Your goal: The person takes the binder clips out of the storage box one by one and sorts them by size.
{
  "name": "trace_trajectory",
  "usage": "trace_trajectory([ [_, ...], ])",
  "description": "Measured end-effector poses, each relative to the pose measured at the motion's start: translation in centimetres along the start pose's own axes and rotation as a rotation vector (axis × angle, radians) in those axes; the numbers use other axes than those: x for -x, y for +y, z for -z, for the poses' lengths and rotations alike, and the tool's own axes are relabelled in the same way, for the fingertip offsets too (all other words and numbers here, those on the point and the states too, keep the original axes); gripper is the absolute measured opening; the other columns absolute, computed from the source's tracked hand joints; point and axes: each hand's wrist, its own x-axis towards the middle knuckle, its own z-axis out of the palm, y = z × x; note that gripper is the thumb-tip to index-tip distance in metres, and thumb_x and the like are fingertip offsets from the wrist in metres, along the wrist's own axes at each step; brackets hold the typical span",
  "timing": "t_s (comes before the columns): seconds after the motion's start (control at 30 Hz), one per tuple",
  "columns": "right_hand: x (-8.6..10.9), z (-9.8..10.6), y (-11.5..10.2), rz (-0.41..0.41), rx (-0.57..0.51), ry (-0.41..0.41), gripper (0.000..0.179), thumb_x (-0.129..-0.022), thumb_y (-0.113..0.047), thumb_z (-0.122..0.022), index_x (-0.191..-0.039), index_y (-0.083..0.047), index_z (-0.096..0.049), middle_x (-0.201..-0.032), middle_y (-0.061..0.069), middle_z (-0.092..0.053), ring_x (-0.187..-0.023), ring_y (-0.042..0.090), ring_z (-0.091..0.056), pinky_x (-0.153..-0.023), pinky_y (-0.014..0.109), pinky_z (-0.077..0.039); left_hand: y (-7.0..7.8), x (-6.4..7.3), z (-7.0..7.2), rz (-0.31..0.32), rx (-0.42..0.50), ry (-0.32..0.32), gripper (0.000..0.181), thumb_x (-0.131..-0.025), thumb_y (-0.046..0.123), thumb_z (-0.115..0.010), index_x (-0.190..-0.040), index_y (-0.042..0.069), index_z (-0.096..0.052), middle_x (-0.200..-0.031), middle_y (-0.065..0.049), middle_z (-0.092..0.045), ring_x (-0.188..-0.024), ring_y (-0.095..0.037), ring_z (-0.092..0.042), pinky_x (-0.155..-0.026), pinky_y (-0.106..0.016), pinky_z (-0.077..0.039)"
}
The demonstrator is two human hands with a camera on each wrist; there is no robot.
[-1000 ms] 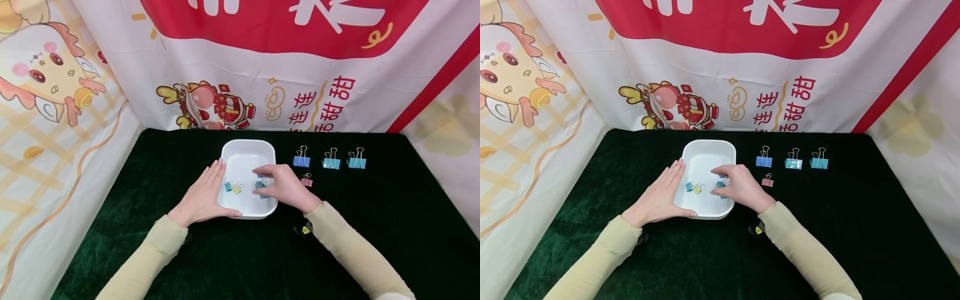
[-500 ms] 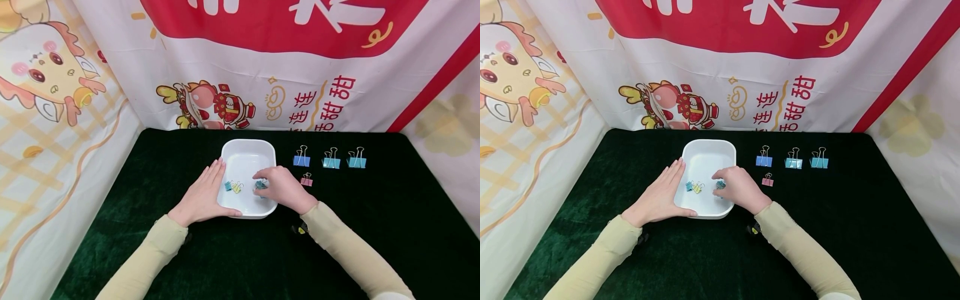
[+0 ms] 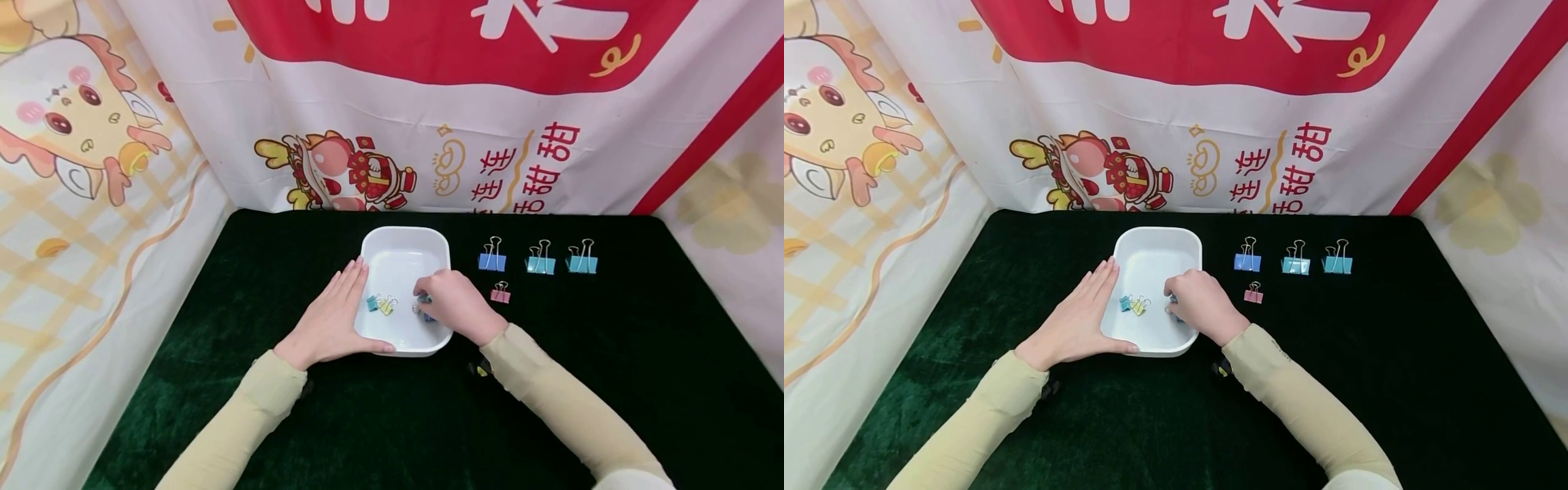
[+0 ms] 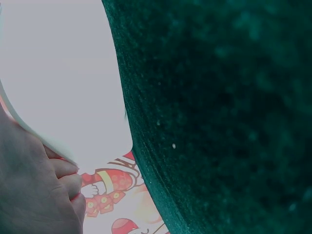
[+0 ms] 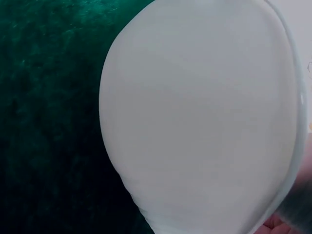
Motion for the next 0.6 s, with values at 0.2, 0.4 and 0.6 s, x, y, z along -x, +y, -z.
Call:
trace_trajectory([
  [0.2,-0.23,-0.17,0.07,0.011,-0.018,-0.001,0.014,-0.088,-0.012,-0.083,-0.101,-0.011,-0.081,-0.098,0.004,-0.076,-0.090,0.016,-0.073,-0.077,0.033,-0.061,0.00,0.01,0.08,-0.002,0.002,-0.002,0.137,-0.069,0.093,-0.057,-0.164,0.011,-0.003,-0.170,-0.003,0.003,-0.154,-0.016,0.004,-0.123,-0.039,-0.005],
  [0.4,-0.26,-0.34,-0.01,0.052,-0.100,0.016,0.012,-0.090,-0.010,-0.080,-0.102,-0.012,-0.081,-0.095,-0.001,-0.076,-0.086,0.010,-0.071,-0.078,0.030,-0.060,0.01,0.01,0.16,0.003,0.008,-0.005,0.136,-0.070,0.091,-0.060,-0.164,0.011,-0.002,-0.170,-0.004,0.004,-0.154,-0.017,0.004,-0.123,-0.040,-0.006],
  [0.6,-0.37,-0.26,-0.32,0.073,-0.261,-0.043,0.014,-0.093,-0.010,-0.076,-0.106,-0.011,-0.080,-0.095,-0.004,-0.075,-0.084,0.004,-0.067,-0.079,0.027,-0.059,0.01,-0.02,0.02,0.002,0.010,-0.002,0.135,-0.071,0.089,-0.062,-0.164,0.011,-0.003,-0.170,-0.004,0.003,-0.154,-0.017,0.004,-0.123,-0.039,-0.005],
])
